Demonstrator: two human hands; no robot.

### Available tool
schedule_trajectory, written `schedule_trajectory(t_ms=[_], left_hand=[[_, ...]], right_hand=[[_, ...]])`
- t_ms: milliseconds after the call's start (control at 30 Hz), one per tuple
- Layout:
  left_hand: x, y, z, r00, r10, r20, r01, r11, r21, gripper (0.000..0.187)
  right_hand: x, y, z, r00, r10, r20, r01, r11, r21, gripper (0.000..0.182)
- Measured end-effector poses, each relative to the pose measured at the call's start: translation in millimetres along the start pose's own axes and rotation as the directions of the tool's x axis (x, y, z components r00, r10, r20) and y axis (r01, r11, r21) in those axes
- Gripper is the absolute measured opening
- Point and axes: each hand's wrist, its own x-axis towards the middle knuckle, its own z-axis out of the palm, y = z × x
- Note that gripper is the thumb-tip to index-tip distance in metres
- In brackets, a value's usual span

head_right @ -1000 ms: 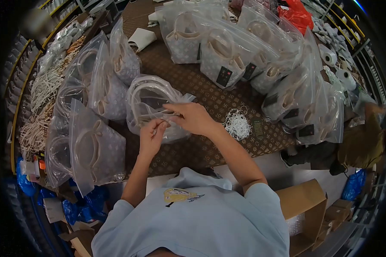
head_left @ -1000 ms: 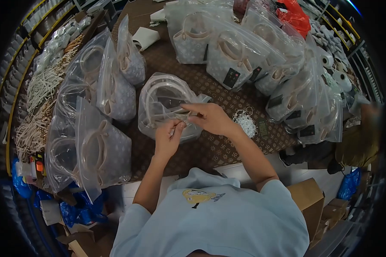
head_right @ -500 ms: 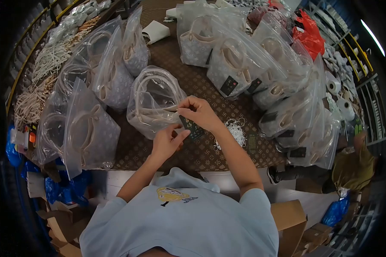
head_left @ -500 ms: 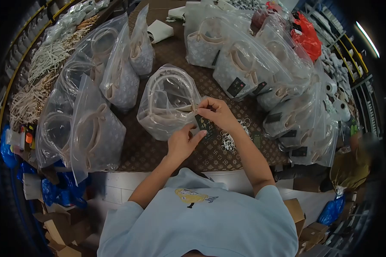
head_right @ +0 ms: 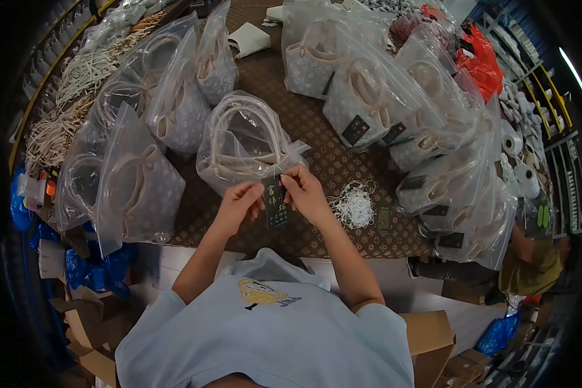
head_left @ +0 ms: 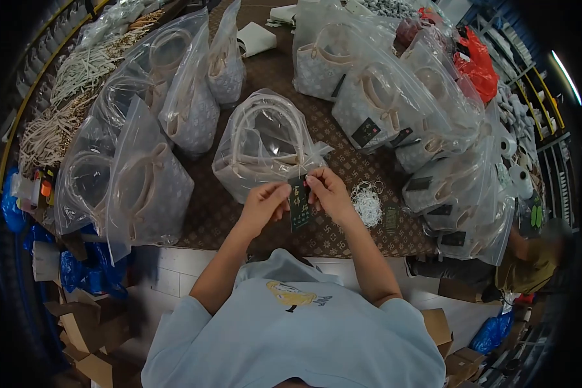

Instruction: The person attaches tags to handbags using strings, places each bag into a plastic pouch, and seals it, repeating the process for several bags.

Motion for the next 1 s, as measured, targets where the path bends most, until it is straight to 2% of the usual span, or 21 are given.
schedule_trajectory(t_ms=[33, 67, 133, 267, 300, 333, 367, 400, 433, 467, 533, 567, 633, 667, 700, 733, 767, 833, 867, 933, 1000], left_hand=[[1.9, 2.3, 0.5, 0.998, -0.059, 0.014, 0.061, 0.962, -0.265, 0.022], [4.8, 2.8, 1.0, 0.998, -0.059, 0.018, 0.062, 0.963, -0.261, 0.022], [12.5, 0.2, 2.9, 0.999, -0.031, 0.042, 0.034, 0.995, -0.096, 0.024], [22.6, -9.5, 8.2, 0.994, 0.043, 0.102, -0.048, 0.998, 0.04, 0.025], [25.2, -10.4, 11.0, 0.991, 0.115, 0.068, -0.12, 0.99, 0.073, 0.023], [26.6, -10.3, 12.5, 0.982, 0.187, 0.036, -0.19, 0.976, 0.108, 0.022], [25.8, -9.2, 11.9, 0.981, 0.189, 0.038, -0.192, 0.975, 0.11, 0.022], [20.4, 3.2, 14.5, 0.909, 0.41, 0.078, -0.384, 0.748, 0.542, 0.02], [16.4, 12.1, 16.6, 0.797, 0.565, 0.215, -0.451, 0.318, 0.834, 0.02], [16.0, 16.0, 19.1, 0.798, 0.562, 0.217, -0.451, 0.319, 0.834, 0.02], [17.8, 20.6, 24.0, 0.743, 0.584, 0.325, -0.487, 0.14, 0.862, 0.021], [18.4, 21.0, 22.8, 0.742, 0.584, 0.33, -0.49, 0.137, 0.861, 0.021], [21.6, 21.2, 17.7, 0.831, 0.513, 0.215, -0.403, 0.288, 0.869, 0.021], [23.7, 19.6, 15.0, 0.829, 0.517, 0.212, -0.403, 0.289, 0.868, 0.021], [23.3, 15.0, 12.3, 0.853, 0.482, 0.197, -0.405, 0.375, 0.834, 0.019], [21.3, 9.7, 10.9, 0.878, 0.442, 0.183, -0.397, 0.461, 0.793, 0.017], [20.6, 5.9, 11.0, 0.882, 0.438, 0.175, -0.39, 0.469, 0.792, 0.017], [21.8, 3.3, 11.2, 0.963, 0.258, 0.084, -0.267, 0.842, 0.468, 0.015], [22.4, 3.9, 10.0, 0.963, 0.258, 0.08, -0.265, 0.843, 0.467, 0.015], [23.1, 5.5, 7.7, 0.947, 0.275, 0.166, -0.318, 0.872, 0.372, 0.015], [23.2, 2.5, 7.9, 0.942, 0.294, 0.16, -0.334, 0.867, 0.371, 0.016]], right_hand=[[2.3, 5.4, -0.2, 1.0, -0.014, 0.006, 0.014, 1.0, 0.015, 0.012], [4.1, 9.6, -0.5, 1.0, -0.028, 0.013, 0.028, 0.999, 0.028, 0.012], [6.0, 14.1, 0.4, 0.998, -0.056, 0.013, 0.055, 0.998, 0.019, 0.013], [4.7, 14.5, -0.6, 0.998, -0.057, -0.011, 0.057, 0.998, 0.041, 0.014], [5.6, 15.1, -1.7, 0.998, -0.06, -0.013, 0.061, 0.997, 0.041, 0.014], [6.7, 16.6, -3.1, 0.952, -0.302, -0.057, 0.279, 0.926, -0.253, 0.012], [7.6, 17.3, -3.5, 0.85, -0.527, -0.026, 0.436, 0.729, -0.527, 0.01], [5.6, 6.2, 0.6, 0.847, -0.531, -0.027, 0.439, 0.727, -0.527, 0.01], [0.1, -13.2, 8.4, 0.825, -0.556, -0.106, 0.419, 0.726, -0.545, 0.01], [-3.0, -22.9, 14.5, 0.798, -0.574, -0.186, 0.393, 0.728, -0.562, 0.01], [6.6, -22.0, 23.4, 0.801, -0.584, -0.133, 0.408, 0.694, -0.593, 0.011], [11.1, -21.7, 25.7, 0.798, -0.598, -0.075, 0.431, 0.654, -0.622, 0.012], [11.7, -18.8, 21.3, 0.819, -0.572, -0.053, 0.406, 0.643, -0.65, 0.012], [11.8, -18.5, 17.5, 0.842, -0.538, -0.031, 0.379, 0.631, -0.677, 0.013], [10.1, -21.2, 14.8, 0.846, -0.533, -0.028, 0.376, 0.633, -0.677, 0.013], [7.3, -26.2, 12.4, 0.872, -0.488, 0.042, 0.372, 0.604, -0.704, 0.012], [6.2, -29.3, 9.0, 0.891, -0.44, 0.112, 0.374, 0.573, -0.729, 0.012], [6.4, -30.1, -0.1, 0.895, -0.423, 0.138, 0.4, 0.63, -0.666, 0.012], [6.9, -30.9, -3.8, 0.895, -0.416, 0.161, 0.424, 0.68, -0.599, 0.011], [7.7, -32.9, -8.0, 0.908, -0.385, 0.168, 0.406, 0.703, -0.584, 0.012], [8.4, -34.1, -11.2, 0.919, -0.355, 0.174, 0.388, 0.728, -0.565, 0.013]])
